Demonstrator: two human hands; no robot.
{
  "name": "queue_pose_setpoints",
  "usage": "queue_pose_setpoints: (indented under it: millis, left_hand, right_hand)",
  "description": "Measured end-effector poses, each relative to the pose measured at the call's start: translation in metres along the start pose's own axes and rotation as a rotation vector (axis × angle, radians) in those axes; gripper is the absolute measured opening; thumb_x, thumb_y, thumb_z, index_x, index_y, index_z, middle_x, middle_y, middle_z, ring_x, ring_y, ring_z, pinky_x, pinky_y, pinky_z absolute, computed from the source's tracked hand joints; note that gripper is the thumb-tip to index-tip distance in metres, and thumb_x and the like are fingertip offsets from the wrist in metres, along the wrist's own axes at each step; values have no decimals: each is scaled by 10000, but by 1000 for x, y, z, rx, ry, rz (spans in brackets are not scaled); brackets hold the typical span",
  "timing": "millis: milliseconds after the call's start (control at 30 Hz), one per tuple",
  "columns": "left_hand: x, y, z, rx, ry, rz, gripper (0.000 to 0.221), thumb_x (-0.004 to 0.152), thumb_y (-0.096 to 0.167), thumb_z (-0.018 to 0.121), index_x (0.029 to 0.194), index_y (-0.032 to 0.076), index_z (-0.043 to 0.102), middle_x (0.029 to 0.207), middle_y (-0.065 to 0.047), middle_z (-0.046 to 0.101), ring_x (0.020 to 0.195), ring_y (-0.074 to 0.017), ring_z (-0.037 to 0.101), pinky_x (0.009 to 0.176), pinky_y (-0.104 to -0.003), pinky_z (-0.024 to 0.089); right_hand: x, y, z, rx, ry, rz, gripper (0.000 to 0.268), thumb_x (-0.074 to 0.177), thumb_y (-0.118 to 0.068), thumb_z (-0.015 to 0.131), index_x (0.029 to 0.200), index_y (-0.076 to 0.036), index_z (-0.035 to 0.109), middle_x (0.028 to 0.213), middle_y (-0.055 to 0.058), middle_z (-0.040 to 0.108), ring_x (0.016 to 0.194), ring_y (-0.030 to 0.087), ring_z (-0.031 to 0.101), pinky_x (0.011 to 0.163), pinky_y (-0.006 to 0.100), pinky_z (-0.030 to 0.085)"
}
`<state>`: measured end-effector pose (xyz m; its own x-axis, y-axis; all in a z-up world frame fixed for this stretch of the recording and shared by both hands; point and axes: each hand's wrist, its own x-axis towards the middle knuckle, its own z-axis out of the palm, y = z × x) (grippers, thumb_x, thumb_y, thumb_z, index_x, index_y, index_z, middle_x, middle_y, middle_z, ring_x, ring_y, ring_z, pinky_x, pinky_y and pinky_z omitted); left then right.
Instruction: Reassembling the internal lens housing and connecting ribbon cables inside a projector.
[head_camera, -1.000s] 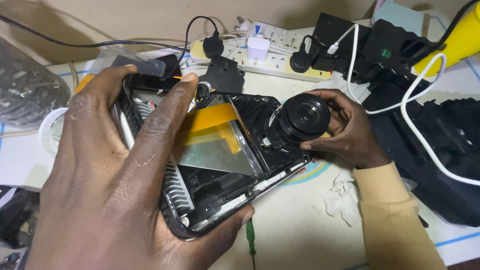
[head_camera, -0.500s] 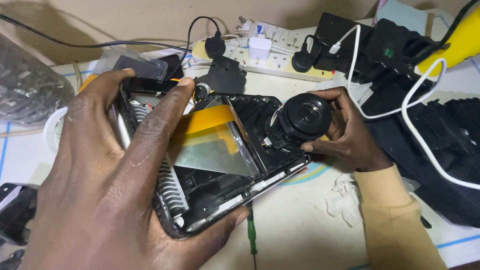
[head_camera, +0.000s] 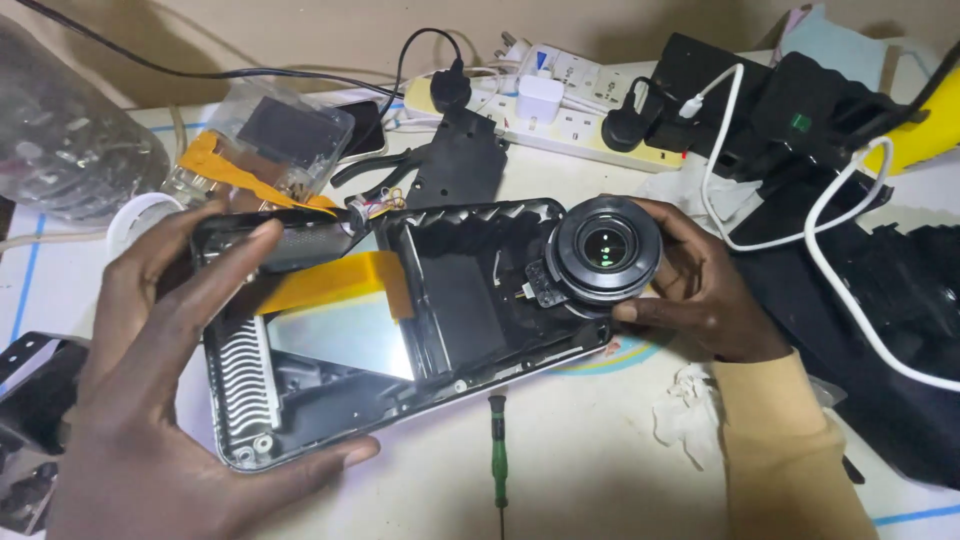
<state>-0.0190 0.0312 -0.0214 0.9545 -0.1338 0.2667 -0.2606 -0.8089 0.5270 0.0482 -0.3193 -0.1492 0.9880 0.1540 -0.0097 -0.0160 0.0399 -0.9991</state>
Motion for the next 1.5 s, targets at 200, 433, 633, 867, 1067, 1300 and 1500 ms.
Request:
queue_pose_setpoints:
  millis: [200,433,633,867,1067,1300,1500]
  left_hand:
    - [-15,-25,11,-182,41,-26,1097,466,302,911,1468,105,512,1601,-230,324,1584,-369,299,1200,-517,427]
    - [-28,-61,36,-321,182,143,1030,503,389,873,1403,30,524,1619,-316,355,1602,-415,347,1312,-499,368]
    - [-34,-75,42,-389,194,175,975,558,426,865,1399,62,533,1636,-299,333,1621,-438,334,1350,-526,334]
    - [-38,-77,47,-450,146,96,940,572,429,874,1391,86,566,1638,-265,311,1610,-405,311,1305,-498,346]
    - [-38,-79,49,-444,80,84,954,583,429,895,1421,126,555,1644,-246,284,1610,-388,280,1322,-519,276]
    - [-38,-80,53,-443,67,50,979,553,417,909,1421,128,560,1644,-236,279,1600,-391,295,1309,-536,279]
    - [-36,-81,56,-420,74,79,1009,548,455,894,1428,101,549,1628,-283,282,1598,-398,296,1304,-517,294]
  right_hand:
    - [0,-8,12,67,-132,-87,959,664,-77,794,1521,36,377,1555,196,484,1441,298,491,1204,396,396]
    - [2,-3,14,98,-207,-52,1076,674,-120,767,1612,-6,253,1582,164,438,1449,283,455,1184,383,357]
    - [6,9,12,182,-223,26,1127,643,-2,770,1630,-77,229,1521,158,469,1389,311,506,1134,425,425]
    - [10,26,4,241,-118,-115,1081,514,74,836,1493,9,381,1377,250,583,1230,364,636,1015,453,577]
    - [12,30,-3,121,-22,-174,1126,426,50,819,1481,24,427,1415,234,585,1300,337,608,1102,419,529]
    - [14,17,5,74,-123,-365,916,624,-210,868,1421,-20,456,1459,258,568,1402,405,591,1258,530,501]
    - [12,27,1,231,-15,-247,933,575,-137,864,1420,16,500,1343,219,631,1231,359,664,1060,472,596]
